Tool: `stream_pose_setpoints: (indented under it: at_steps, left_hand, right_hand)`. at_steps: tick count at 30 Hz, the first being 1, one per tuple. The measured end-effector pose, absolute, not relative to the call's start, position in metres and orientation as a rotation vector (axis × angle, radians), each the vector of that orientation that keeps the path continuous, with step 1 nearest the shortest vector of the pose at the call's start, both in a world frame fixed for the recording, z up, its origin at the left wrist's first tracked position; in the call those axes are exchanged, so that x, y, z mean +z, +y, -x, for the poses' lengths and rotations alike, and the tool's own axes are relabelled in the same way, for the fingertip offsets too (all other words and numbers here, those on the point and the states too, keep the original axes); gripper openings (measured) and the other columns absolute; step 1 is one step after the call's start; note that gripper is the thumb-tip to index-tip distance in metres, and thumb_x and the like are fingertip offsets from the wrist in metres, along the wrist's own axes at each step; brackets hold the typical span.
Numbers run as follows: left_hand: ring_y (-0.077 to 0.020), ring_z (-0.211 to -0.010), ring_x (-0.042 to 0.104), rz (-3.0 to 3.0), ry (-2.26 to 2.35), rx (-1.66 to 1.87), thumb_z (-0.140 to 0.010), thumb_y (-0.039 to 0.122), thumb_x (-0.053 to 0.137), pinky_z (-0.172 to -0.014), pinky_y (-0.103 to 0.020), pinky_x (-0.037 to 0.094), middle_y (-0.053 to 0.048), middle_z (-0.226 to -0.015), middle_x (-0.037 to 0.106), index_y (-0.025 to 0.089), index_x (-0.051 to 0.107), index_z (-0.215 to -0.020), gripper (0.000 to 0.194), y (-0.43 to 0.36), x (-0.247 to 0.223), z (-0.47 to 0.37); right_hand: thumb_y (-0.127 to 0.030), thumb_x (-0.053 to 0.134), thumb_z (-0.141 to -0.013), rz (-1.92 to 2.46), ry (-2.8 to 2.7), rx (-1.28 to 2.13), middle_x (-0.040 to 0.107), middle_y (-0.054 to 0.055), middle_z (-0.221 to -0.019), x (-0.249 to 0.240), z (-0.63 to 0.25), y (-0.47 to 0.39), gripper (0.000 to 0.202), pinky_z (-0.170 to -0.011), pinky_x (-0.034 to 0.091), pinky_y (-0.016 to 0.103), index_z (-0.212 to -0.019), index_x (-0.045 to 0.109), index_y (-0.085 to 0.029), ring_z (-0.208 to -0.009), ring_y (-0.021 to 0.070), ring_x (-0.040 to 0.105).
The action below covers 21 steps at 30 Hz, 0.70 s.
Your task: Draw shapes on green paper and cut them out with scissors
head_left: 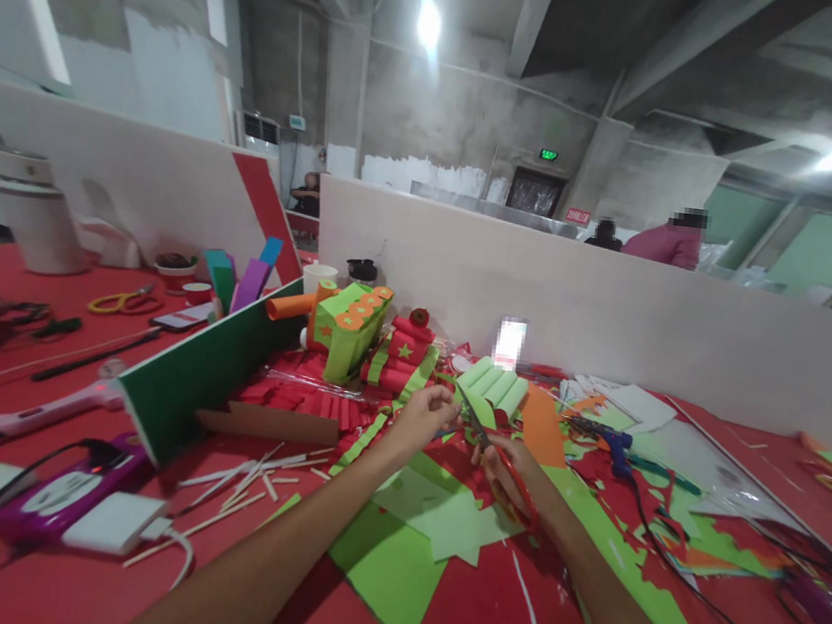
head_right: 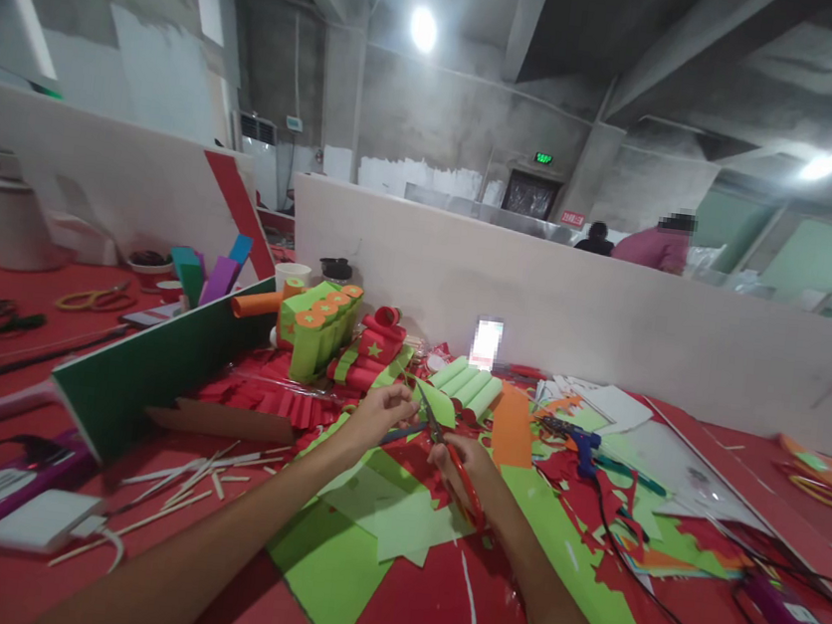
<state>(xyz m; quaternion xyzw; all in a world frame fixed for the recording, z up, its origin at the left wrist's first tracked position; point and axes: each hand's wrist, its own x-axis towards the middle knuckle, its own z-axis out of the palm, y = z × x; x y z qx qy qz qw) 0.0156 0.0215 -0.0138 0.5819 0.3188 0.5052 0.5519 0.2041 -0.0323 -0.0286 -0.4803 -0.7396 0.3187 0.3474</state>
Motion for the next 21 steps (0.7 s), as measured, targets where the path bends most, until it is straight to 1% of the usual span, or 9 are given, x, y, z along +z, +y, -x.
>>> stream_pose_setpoints:
  at_steps: [2,4,7,10,17,21]
  left_hand:
    - [-0.0117,-0.055,0.057,-1.379,0.749,1.184,-0.068,0.038,0.07,-0.056,-0.023,0.044,0.0,-0.061,0.064,0.016,0.057,-0.067,0.025,0.022,-0.015,-0.015]
    - [-0.0113,-0.056,0.056,-1.391,0.748,1.169,-0.069,0.038,0.07,-0.056,-0.023,0.043,0.0,-0.062,0.064,0.016,0.057,-0.068,0.025,0.022,-0.016,-0.015]
    - [-0.0101,-0.053,0.053,-1.412,0.751,1.147,-0.069,0.039,0.069,-0.055,-0.022,0.041,0.001,-0.059,0.062,0.016,0.057,-0.065,0.027,0.022,-0.017,-0.015]
    - [-0.0095,-0.052,0.051,-1.415,0.754,1.131,-0.069,0.041,0.069,-0.054,-0.022,0.039,0.001,-0.057,0.06,0.016,0.056,-0.062,0.029,0.022,-0.017,-0.015]
    - [-0.0093,-0.05,0.049,-1.463,0.752,1.079,-0.069,0.041,0.067,-0.051,-0.021,0.037,0.0,-0.054,0.058,0.016,0.055,-0.058,0.029,0.025,-0.019,-0.014]
    - [-0.0093,-0.049,0.048,-1.494,0.734,1.064,-0.07,0.037,0.066,-0.05,-0.021,0.036,0.001,-0.054,0.058,0.016,0.056,-0.061,0.025,0.029,-0.023,-0.012]
  right_hand:
    - [-0.069,0.04,-0.084,1.242,-1.893,0.898,0.048,-0.001,-0.055,-0.03,-0.205,-0.033,0.06,-0.041,0.034,0.021,-0.079,0.061,-0.014,-0.044,0.0101,0.042]
    - [-0.07,0.04,-0.084,1.221,-1.885,0.954,0.045,-0.002,-0.052,-0.031,-0.207,-0.034,0.06,-0.039,0.032,0.02,-0.085,0.061,-0.014,-0.041,0.0091,0.04]
    - [-0.071,0.04,-0.083,1.21,-1.905,0.959,0.046,-0.002,-0.054,-0.031,-0.211,-0.035,0.062,-0.04,0.032,0.02,-0.089,0.062,-0.014,-0.042,0.0091,0.041]
    - [-0.072,0.04,-0.083,1.224,-1.941,0.967,0.045,-0.002,-0.055,-0.027,-0.214,-0.036,0.064,-0.039,0.031,0.02,-0.093,0.063,-0.013,-0.042,0.0082,0.038]
    - [-0.07,0.042,-0.083,1.286,-1.994,0.918,0.045,-0.001,-0.054,-0.021,-0.216,-0.037,0.061,-0.041,0.032,0.021,-0.089,0.065,-0.013,-0.045,0.0099,0.04]
    - [-0.07,0.04,-0.083,1.325,-1.97,0.906,0.048,0.0,-0.054,-0.021,-0.217,-0.036,0.063,-0.041,0.033,0.023,-0.083,0.065,-0.012,-0.045,0.0111,0.042]
